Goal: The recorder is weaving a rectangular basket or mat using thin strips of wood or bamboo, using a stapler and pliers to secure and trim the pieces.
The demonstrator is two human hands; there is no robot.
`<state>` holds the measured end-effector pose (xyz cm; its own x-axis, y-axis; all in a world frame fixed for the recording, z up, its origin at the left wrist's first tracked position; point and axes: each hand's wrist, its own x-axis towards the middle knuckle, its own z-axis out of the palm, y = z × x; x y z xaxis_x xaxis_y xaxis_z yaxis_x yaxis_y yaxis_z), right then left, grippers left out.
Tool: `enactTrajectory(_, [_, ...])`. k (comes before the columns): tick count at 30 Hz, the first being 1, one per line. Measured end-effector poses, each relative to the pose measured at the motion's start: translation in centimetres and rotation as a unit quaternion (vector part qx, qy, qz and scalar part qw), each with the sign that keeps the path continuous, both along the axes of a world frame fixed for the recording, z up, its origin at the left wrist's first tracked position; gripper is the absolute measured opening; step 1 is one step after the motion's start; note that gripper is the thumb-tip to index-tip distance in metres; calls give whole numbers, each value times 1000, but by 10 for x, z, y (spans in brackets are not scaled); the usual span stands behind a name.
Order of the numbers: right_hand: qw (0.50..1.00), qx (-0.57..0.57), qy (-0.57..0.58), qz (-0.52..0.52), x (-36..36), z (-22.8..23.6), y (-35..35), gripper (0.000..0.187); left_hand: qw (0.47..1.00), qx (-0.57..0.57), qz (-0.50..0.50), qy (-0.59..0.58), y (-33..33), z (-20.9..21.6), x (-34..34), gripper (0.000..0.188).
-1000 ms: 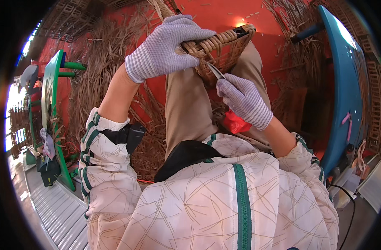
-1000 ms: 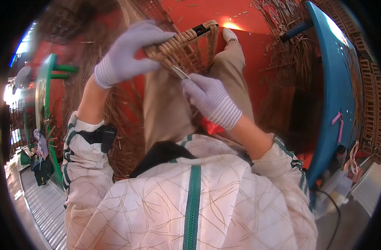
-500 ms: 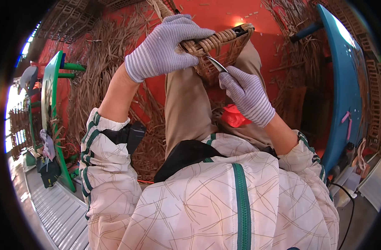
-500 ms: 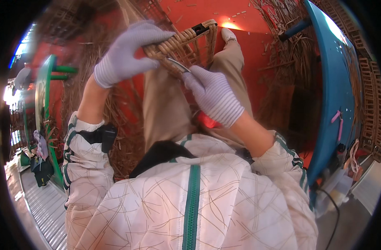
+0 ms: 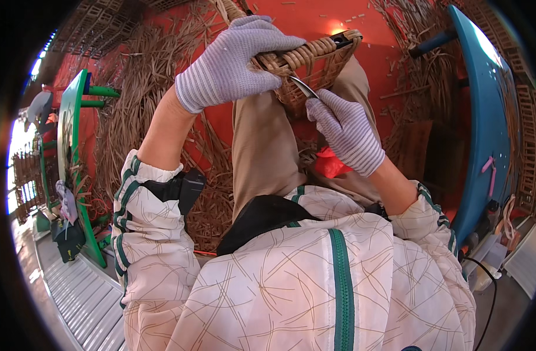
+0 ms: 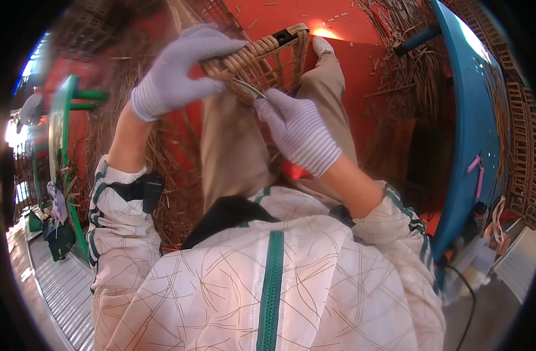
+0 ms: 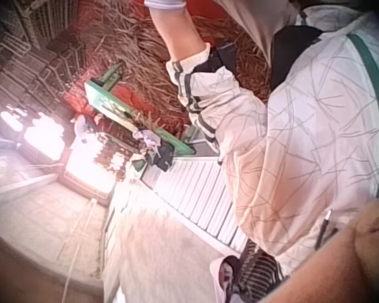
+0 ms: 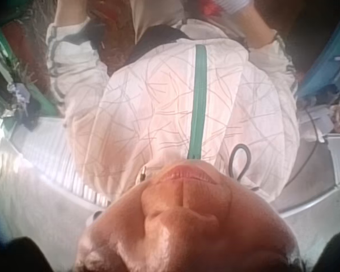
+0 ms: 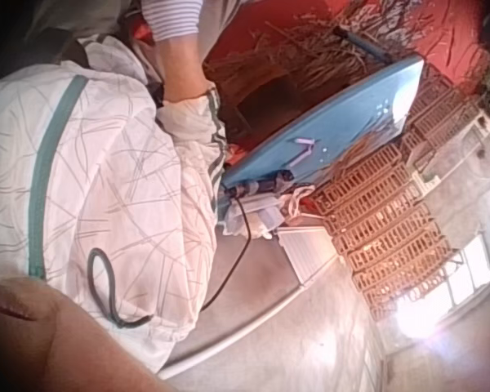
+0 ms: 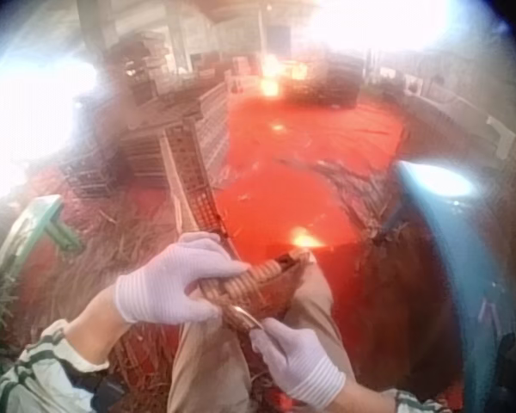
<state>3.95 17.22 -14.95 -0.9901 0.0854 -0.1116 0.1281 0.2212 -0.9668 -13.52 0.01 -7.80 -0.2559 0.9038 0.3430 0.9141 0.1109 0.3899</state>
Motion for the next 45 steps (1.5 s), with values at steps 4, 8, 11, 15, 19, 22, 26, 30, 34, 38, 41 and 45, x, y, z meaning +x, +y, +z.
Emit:
enactTrajectory(4, [1000, -1, -7, 1, 0, 2, -1, 27, 1000, -2, 3, 2, -1, 0, 0, 53])
enactTrajectory(8, [1000, -4, -21, -3, -1, 1, 0, 26, 1000, -6, 1, -3, 1, 0, 0, 53])
enactTrajectory(11, [1000, -16, -21, -3, -1, 3, -2, 25, 1000, 2, 0, 6, -1, -2, -1, 53])
enactTrajectory(15, [999, -41, 28, -19, -4, 22, -9, 25, 1000, 7, -5, 2, -2, -2, -1, 52])
enactTrajectory(19, [1000, 16, 0, -10, 0, 13, -1, 24, 1000, 5, 4, 8, -3, -2, 0, 52])
enactTrajectory(22, [1000, 21, 13, -17, 1, 4, 0, 24, 1000, 6, 6, -8, -1, -1, 1, 52])
enactTrajectory(26, [1000, 1, -4, -15, 1, 2, -1, 25, 1000, 9, 1, -19, 0, -3, 0, 51])
enactTrajectory(30, [1000, -3, -8, -13, 1, 9, -3, 25, 1000, 2, 8, -1, -3, -2, 1, 52])
enactTrajectory(34, [1000, 4, 4, -21, -2, 1, 2, 24, 1000, 3, 11, -19, -1, -1, 1, 52])
enactTrajectory(38, [1000, -3, -3, -14, 1, 7, 2, 26, 1000, 8, 10, -6, -1, -3, 1, 52])
enactTrajectory(41, [1000, 13, 0, 3, -1, 18, -3, 26, 1000, 8, 5, -4, -2, -3, 0, 52])
enactTrajectory(45, [1000, 4, -5, -9, 0, 15, 0, 26, 1000, -3, 8, 0, -3, 0, 1, 52])
